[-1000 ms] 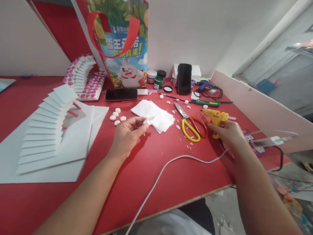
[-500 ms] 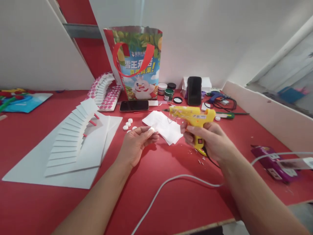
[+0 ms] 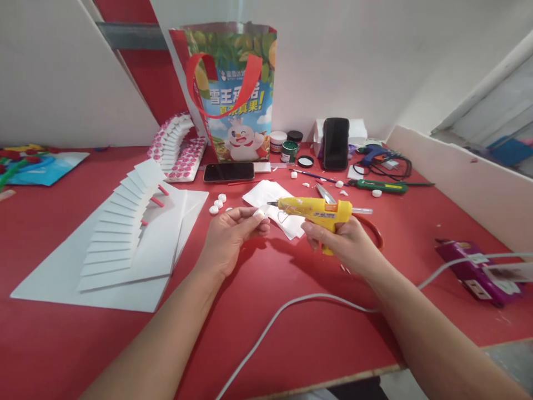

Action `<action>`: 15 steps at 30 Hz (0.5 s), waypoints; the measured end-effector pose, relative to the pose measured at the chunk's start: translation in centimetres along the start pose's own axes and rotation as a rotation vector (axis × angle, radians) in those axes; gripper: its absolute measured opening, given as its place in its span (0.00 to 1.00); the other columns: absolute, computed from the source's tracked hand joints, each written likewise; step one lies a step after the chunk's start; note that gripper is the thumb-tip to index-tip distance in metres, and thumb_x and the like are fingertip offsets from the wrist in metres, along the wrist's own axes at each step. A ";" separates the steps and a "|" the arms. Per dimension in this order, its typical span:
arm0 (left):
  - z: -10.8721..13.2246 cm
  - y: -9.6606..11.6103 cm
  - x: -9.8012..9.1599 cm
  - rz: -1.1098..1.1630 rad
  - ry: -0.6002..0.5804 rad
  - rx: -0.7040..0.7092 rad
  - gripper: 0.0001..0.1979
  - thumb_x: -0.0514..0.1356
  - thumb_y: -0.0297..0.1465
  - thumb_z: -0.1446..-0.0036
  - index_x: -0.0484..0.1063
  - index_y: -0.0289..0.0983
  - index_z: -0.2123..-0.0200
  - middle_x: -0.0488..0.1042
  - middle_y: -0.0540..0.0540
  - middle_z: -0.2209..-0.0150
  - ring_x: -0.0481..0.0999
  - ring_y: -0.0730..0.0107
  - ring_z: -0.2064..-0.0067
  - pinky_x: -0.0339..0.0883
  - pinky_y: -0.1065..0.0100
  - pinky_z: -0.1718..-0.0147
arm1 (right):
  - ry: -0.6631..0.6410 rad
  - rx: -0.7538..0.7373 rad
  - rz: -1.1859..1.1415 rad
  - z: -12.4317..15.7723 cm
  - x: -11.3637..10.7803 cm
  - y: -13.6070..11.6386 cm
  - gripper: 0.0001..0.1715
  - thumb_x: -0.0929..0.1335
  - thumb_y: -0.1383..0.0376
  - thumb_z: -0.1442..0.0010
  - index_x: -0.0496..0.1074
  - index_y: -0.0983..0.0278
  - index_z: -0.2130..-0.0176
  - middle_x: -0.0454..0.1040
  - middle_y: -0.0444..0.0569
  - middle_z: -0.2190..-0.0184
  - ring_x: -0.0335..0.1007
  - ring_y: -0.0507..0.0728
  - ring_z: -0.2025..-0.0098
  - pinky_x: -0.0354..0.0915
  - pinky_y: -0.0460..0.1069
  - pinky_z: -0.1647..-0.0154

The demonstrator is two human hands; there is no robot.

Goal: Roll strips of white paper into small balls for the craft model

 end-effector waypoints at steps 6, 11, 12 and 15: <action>-0.1 -0.1 0.0 0.012 -0.018 -0.006 0.15 0.75 0.32 0.55 0.79 0.31 0.64 0.82 0.45 0.70 0.80 0.70 0.71 0.77 0.64 0.61 | -0.013 -0.069 0.054 -0.1 0.4 0.1 0.21 0.70 0.50 0.38 0.71 0.62 0.74 0.70 0.43 0.81 0.63 0.51 0.78 0.59 0.47 0.76; 0.0 -0.1 0.0 0.018 -0.022 -0.007 0.15 0.75 0.31 0.55 0.79 0.31 0.64 0.82 0.45 0.70 0.81 0.70 0.71 0.77 0.64 0.62 | -0.003 -0.076 0.084 0.0 0.6 -0.2 0.19 0.70 0.51 0.38 0.75 0.63 0.70 0.67 0.43 0.81 0.61 0.51 0.78 0.58 0.47 0.76; 0.0 -0.1 0.0 0.018 -0.023 -0.008 0.15 0.75 0.32 0.54 0.79 0.32 0.64 0.82 0.45 0.70 0.81 0.70 0.71 0.77 0.64 0.61 | 0.000 -0.081 0.087 0.0 0.6 -0.3 0.18 0.70 0.51 0.38 0.76 0.63 0.69 0.67 0.42 0.81 0.60 0.51 0.78 0.58 0.47 0.76; 0.0 -0.1 0.0 0.016 -0.025 -0.009 0.15 0.74 0.32 0.54 0.79 0.31 0.64 0.82 0.44 0.69 0.81 0.70 0.70 0.77 0.63 0.60 | 0.001 -0.096 0.095 -0.1 0.6 -0.5 0.17 0.70 0.52 0.38 0.77 0.63 0.68 0.65 0.42 0.82 0.58 0.51 0.78 0.57 0.47 0.75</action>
Point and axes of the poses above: each hand's wrist, its own z-axis away from the middle knuckle, its own x-axis out of the palm, y = z × x, the point moved 3 cm from there along -z, towards the middle knuckle
